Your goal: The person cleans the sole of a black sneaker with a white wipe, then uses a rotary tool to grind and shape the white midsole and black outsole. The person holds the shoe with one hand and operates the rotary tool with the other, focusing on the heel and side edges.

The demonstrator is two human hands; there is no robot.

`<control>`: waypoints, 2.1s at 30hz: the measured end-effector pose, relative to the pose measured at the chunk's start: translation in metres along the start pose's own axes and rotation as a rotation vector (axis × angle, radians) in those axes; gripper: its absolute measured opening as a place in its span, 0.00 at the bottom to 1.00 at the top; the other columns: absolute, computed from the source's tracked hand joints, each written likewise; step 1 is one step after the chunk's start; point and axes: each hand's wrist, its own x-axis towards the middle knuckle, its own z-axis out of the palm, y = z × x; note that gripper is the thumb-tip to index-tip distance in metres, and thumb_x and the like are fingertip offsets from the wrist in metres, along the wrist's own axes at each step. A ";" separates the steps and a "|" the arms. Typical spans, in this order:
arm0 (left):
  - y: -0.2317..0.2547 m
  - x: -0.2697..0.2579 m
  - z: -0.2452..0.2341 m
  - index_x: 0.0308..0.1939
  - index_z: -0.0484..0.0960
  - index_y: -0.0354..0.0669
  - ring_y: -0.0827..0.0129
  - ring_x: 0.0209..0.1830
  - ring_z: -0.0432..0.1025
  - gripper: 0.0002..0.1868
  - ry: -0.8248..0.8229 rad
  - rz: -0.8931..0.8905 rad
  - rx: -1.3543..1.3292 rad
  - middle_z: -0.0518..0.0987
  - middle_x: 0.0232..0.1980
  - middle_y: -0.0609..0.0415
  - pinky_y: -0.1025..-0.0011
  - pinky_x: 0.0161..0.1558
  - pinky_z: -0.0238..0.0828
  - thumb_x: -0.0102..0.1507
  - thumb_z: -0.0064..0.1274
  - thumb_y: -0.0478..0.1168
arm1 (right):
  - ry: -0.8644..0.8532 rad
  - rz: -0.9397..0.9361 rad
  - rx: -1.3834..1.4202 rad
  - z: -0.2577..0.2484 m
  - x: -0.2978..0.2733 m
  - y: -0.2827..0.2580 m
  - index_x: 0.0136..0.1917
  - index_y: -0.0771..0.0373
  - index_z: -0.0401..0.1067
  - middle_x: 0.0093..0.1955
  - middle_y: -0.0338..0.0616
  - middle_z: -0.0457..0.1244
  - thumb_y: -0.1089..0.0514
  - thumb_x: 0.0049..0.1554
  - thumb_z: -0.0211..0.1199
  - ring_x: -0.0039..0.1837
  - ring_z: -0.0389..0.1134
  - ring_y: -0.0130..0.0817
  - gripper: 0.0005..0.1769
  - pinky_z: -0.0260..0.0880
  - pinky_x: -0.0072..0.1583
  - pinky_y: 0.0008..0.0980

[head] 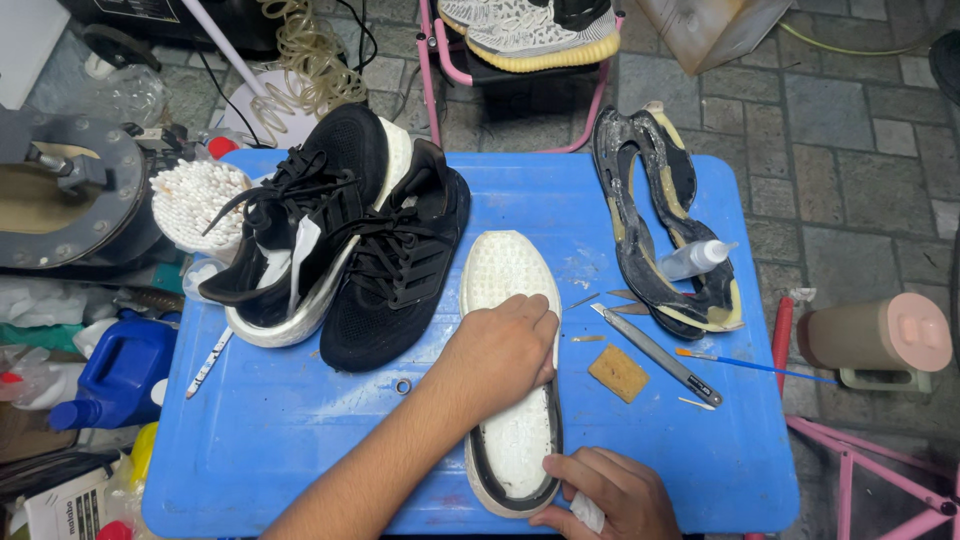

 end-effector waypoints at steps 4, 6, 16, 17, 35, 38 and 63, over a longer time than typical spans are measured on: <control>-0.005 0.003 -0.001 0.36 0.77 0.36 0.54 0.44 0.73 0.09 0.035 -0.127 -0.122 0.76 0.40 0.46 0.58 0.40 0.74 0.58 0.55 0.39 | -0.005 0.016 0.003 0.000 0.000 -0.002 0.63 0.56 0.68 0.32 0.38 0.64 0.45 0.45 0.82 0.34 0.70 0.30 0.38 0.68 0.35 0.32; -0.009 0.001 -0.010 0.35 0.76 0.38 0.52 0.43 0.73 0.07 0.062 -0.185 -0.283 0.76 0.38 0.47 0.56 0.44 0.71 0.60 0.52 0.39 | -0.018 0.005 0.011 -0.002 0.002 -0.001 0.65 0.56 0.68 0.31 0.38 0.64 0.45 0.44 0.82 0.34 0.69 0.31 0.40 0.68 0.35 0.32; -0.031 -0.022 -0.083 0.34 0.76 0.36 0.50 0.34 0.73 0.13 0.091 -0.292 -0.414 0.75 0.33 0.46 0.59 0.39 0.69 0.68 0.47 0.41 | 0.153 0.176 0.370 0.011 -0.029 0.019 0.61 0.63 0.66 0.32 0.40 0.64 0.58 0.42 0.84 0.34 0.66 0.25 0.39 0.65 0.36 0.28; -0.031 -0.023 -0.086 0.34 0.79 0.38 0.50 0.35 0.74 0.13 0.049 -0.360 -0.322 0.78 0.35 0.48 0.59 0.39 0.70 0.67 0.48 0.43 | 0.216 0.188 0.500 0.011 -0.032 0.022 0.57 0.63 0.66 0.34 0.42 0.64 0.62 0.44 0.84 0.37 0.65 0.26 0.34 0.64 0.39 0.27; -0.006 -0.024 -0.037 0.44 0.74 0.42 0.56 0.40 0.77 0.12 0.100 -0.100 -0.442 0.81 0.39 0.52 0.60 0.41 0.72 0.60 0.60 0.37 | 0.259 0.241 -0.567 -0.081 0.122 -0.030 0.52 0.64 0.75 0.52 0.48 0.68 0.63 0.54 0.65 0.57 0.69 0.47 0.11 0.69 0.58 0.43; 0.003 -0.018 -0.030 0.43 0.74 0.44 0.55 0.37 0.75 0.13 0.019 -0.167 -0.405 0.78 0.35 0.51 0.58 0.36 0.71 0.59 0.61 0.37 | 0.210 0.361 -0.603 -0.083 0.109 -0.016 0.48 0.62 0.77 0.49 0.45 0.69 0.60 0.53 0.68 0.54 0.70 0.46 0.09 0.69 0.56 0.41; -0.012 -0.025 -0.036 0.74 0.59 0.36 0.58 0.44 0.76 0.50 0.258 -0.732 -0.588 0.78 0.49 0.44 0.65 0.48 0.74 0.50 0.67 0.37 | 0.111 0.332 -0.058 -0.061 0.110 -0.035 0.62 0.68 0.70 0.52 0.49 0.71 0.61 0.61 0.58 0.48 0.75 0.31 0.17 0.72 0.51 0.27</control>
